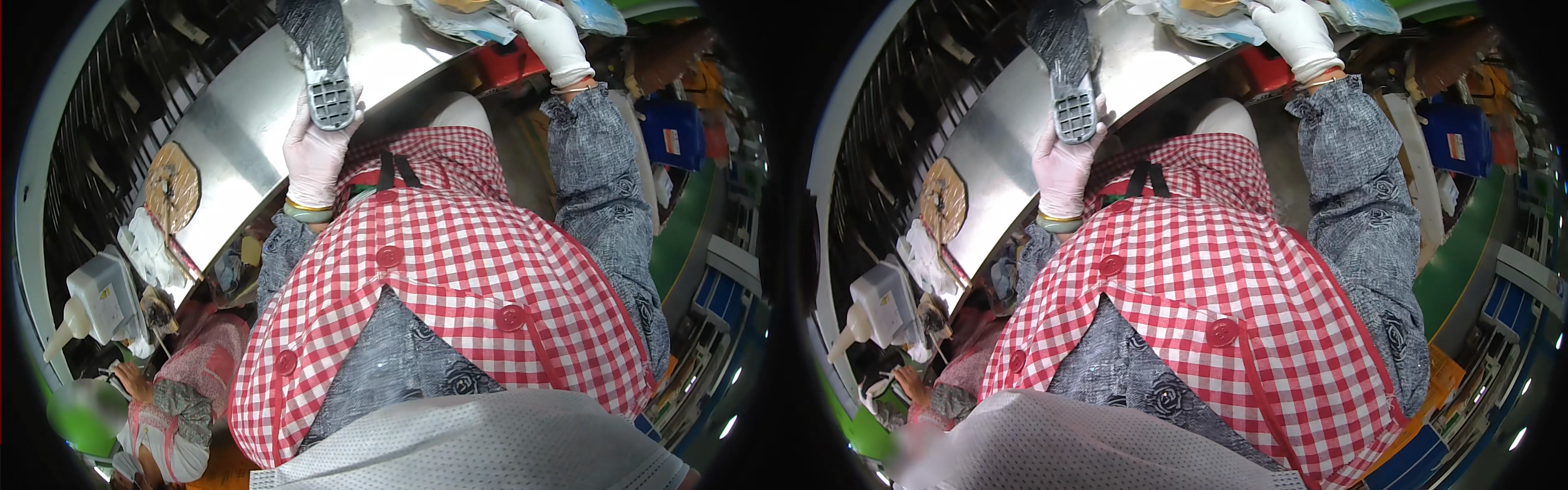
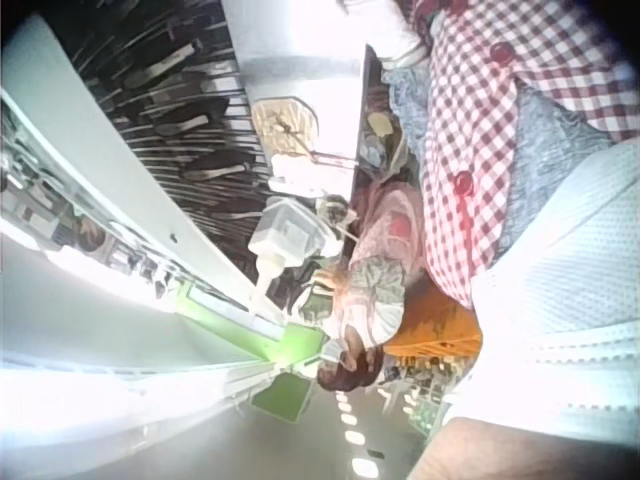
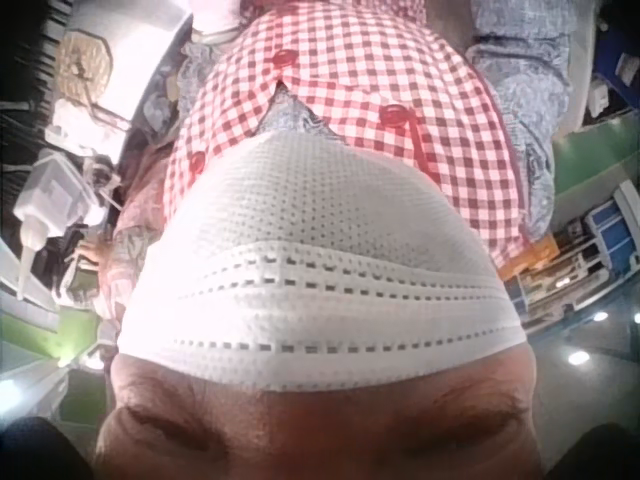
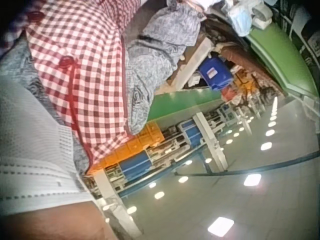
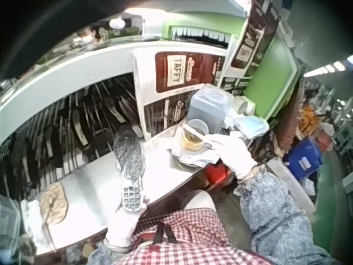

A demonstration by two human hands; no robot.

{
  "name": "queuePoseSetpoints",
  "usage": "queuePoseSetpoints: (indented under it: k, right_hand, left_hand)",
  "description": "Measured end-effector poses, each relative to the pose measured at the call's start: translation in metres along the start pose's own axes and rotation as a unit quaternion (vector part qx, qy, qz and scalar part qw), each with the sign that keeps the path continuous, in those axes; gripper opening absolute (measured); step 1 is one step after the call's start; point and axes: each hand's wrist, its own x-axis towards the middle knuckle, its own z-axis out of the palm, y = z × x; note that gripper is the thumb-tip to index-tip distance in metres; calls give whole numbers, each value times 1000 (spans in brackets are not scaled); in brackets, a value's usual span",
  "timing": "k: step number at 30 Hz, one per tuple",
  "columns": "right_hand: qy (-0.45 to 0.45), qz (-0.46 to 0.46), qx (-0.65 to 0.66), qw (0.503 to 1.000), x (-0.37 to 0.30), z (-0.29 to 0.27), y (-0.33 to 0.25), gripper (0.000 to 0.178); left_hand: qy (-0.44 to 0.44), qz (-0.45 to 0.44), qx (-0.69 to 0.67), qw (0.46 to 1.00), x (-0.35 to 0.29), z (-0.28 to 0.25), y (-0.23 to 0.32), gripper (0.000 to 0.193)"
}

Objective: Applying adhesive to shoe soles using a brush and placing them on a conveyor belt.

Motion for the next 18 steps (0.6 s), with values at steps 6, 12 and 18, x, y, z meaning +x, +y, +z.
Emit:
queuePoseSetpoints:
  k: [6,12,18]
  right_hand:
    - [-71,-28,-160,984,3,-10,35,24]
    - [-72,-32,-26,997,9,-10,34,23]
    - [-137,302,374,866,-19,14,5,39]
  left_hand:
    - [-16,14,59,998,4,0,2,45]
    - [-31,5,53,998,-1,2,2,45]
    - [50,27,87,995,-20,9,-4,48]
